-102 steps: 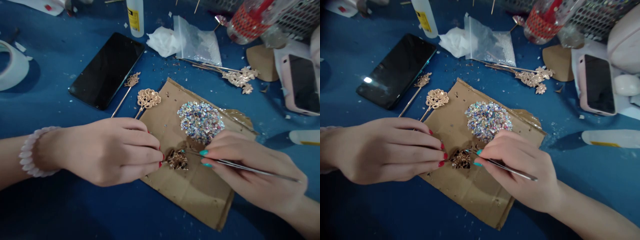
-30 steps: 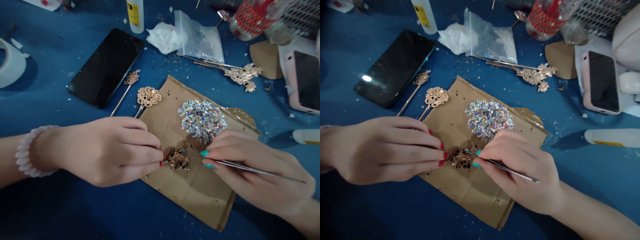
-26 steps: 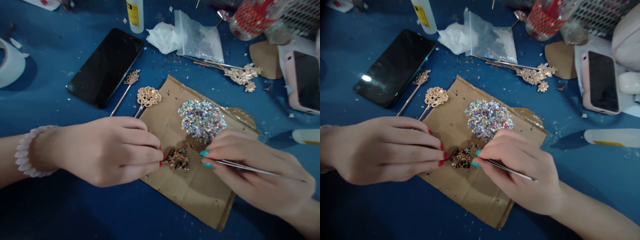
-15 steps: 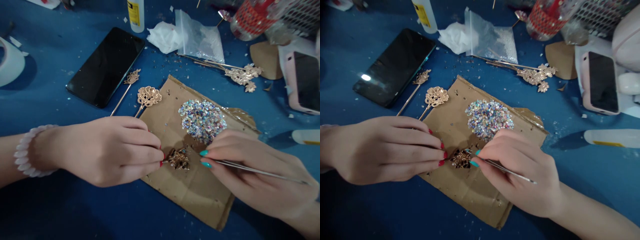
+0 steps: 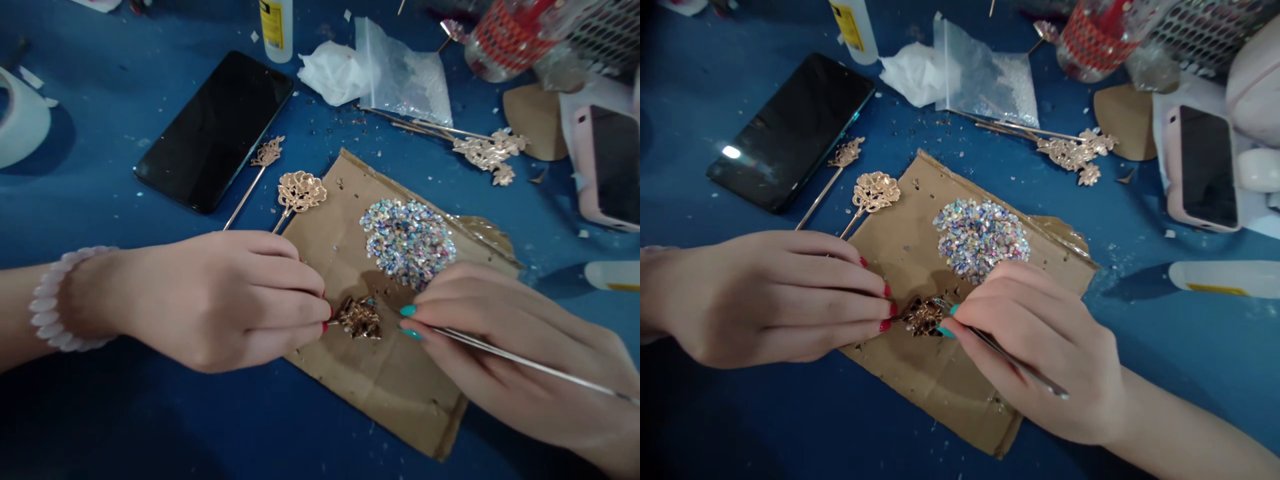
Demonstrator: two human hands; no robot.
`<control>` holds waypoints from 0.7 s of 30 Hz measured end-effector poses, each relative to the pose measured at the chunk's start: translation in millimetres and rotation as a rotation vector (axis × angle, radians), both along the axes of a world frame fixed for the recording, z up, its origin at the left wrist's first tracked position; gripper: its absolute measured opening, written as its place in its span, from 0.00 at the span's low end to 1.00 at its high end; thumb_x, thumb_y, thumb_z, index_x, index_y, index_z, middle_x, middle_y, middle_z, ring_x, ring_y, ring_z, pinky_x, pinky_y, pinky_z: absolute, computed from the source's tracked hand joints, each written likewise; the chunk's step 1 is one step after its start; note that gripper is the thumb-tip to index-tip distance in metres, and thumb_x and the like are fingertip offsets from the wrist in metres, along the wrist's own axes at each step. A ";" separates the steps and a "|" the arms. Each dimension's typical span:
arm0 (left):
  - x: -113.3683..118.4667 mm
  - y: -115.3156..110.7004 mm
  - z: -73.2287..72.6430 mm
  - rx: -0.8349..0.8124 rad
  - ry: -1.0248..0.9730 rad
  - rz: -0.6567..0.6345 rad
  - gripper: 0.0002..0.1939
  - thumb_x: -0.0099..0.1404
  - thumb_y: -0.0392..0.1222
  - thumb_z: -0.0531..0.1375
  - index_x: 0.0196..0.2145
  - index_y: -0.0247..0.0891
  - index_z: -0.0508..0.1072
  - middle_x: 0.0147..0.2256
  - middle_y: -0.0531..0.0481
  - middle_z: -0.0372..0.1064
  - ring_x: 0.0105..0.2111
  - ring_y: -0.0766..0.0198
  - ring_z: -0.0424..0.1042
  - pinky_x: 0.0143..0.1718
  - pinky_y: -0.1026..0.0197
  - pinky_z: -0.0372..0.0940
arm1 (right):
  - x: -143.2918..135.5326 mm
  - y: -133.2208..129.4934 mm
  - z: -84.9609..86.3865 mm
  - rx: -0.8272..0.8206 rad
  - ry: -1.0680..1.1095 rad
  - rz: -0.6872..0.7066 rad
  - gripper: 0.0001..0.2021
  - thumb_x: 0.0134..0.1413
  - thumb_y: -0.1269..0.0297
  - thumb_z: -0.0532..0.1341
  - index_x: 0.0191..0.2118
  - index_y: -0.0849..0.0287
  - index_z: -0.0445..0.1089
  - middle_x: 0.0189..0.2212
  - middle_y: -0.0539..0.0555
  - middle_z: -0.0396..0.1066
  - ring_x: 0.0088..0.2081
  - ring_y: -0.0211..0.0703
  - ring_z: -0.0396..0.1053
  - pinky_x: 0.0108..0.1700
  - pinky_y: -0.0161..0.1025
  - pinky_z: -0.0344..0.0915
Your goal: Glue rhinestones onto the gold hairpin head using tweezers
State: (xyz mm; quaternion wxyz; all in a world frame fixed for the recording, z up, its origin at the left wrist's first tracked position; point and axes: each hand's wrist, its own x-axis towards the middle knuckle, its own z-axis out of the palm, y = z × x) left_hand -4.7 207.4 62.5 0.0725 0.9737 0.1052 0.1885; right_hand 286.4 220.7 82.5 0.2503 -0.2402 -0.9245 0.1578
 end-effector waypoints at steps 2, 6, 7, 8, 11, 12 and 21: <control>-0.2 0.2 -0.7 -0.004 0.003 0.000 0.24 0.79 0.34 0.44 0.43 0.38 0.81 0.51 0.55 0.78 0.52 0.61 0.74 0.50 0.55 0.68 | -0.7 -1.0 -0.2 0.012 0.014 0.002 0.06 0.60 0.79 0.63 0.36 0.62 0.72 0.29 0.52 0.78 0.33 0.35 0.75 0.42 0.31 0.76; -0.3 0.2 -1.3 0.011 0.006 0.006 0.24 0.79 0.34 0.44 0.43 0.41 0.81 0.51 0.56 0.78 0.52 0.62 0.74 0.50 0.56 0.68 | 0.5 -3.1 -3.2 0.032 -0.003 0.017 0.06 0.60 0.79 0.62 0.34 0.63 0.72 0.29 0.53 0.77 0.33 0.34 0.75 0.43 0.31 0.76; -0.2 0.1 -1.2 0.015 0.008 0.007 0.24 0.79 0.34 0.44 0.42 0.41 0.81 0.51 0.56 0.78 0.52 0.63 0.74 0.50 0.57 0.68 | 0.9 -3.6 -4.3 0.041 0.002 0.015 0.06 0.60 0.79 0.62 0.34 0.63 0.73 0.29 0.53 0.77 0.33 0.35 0.75 0.43 0.31 0.76; -0.1 0.0 -1.0 0.016 0.009 0.008 0.24 0.79 0.35 0.44 0.43 0.41 0.81 0.51 0.56 0.78 0.52 0.63 0.74 0.50 0.57 0.68 | 1.0 -4.2 -5.3 0.052 0.012 0.008 0.06 0.61 0.79 0.62 0.34 0.63 0.73 0.29 0.53 0.77 0.33 0.35 0.75 0.42 0.31 0.76; 0.2 -0.3 -0.7 0.007 0.006 0.004 0.25 0.79 0.34 0.44 0.42 0.40 0.81 0.51 0.57 0.78 0.53 0.64 0.73 0.51 0.56 0.68 | -0.1 -5.0 -6.0 0.075 0.055 -0.014 0.06 0.61 0.78 0.63 0.34 0.63 0.73 0.29 0.53 0.77 0.32 0.36 0.75 0.41 0.31 0.77; 0.2 -0.4 -0.9 0.007 0.003 0.002 0.25 0.79 0.34 0.43 0.41 0.39 0.82 0.51 0.57 0.78 0.53 0.64 0.72 0.51 0.56 0.67 | -0.8 -4.9 -5.1 0.076 0.058 -0.014 0.06 0.60 0.78 0.63 0.34 0.63 0.73 0.29 0.53 0.77 0.32 0.35 0.75 0.41 0.31 0.77; -0.4 -1.2 -3.0 0.022 0.021 0.017 0.24 0.79 0.35 0.46 0.40 0.42 0.82 0.52 0.59 0.77 0.53 0.65 0.73 0.50 0.59 0.68 | -0.4 -5.3 4.2 0.055 -0.059 -0.002 0.04 0.61 0.76 0.64 0.37 0.60 0.72 0.31 0.51 0.78 0.33 0.36 0.76 0.42 0.32 0.77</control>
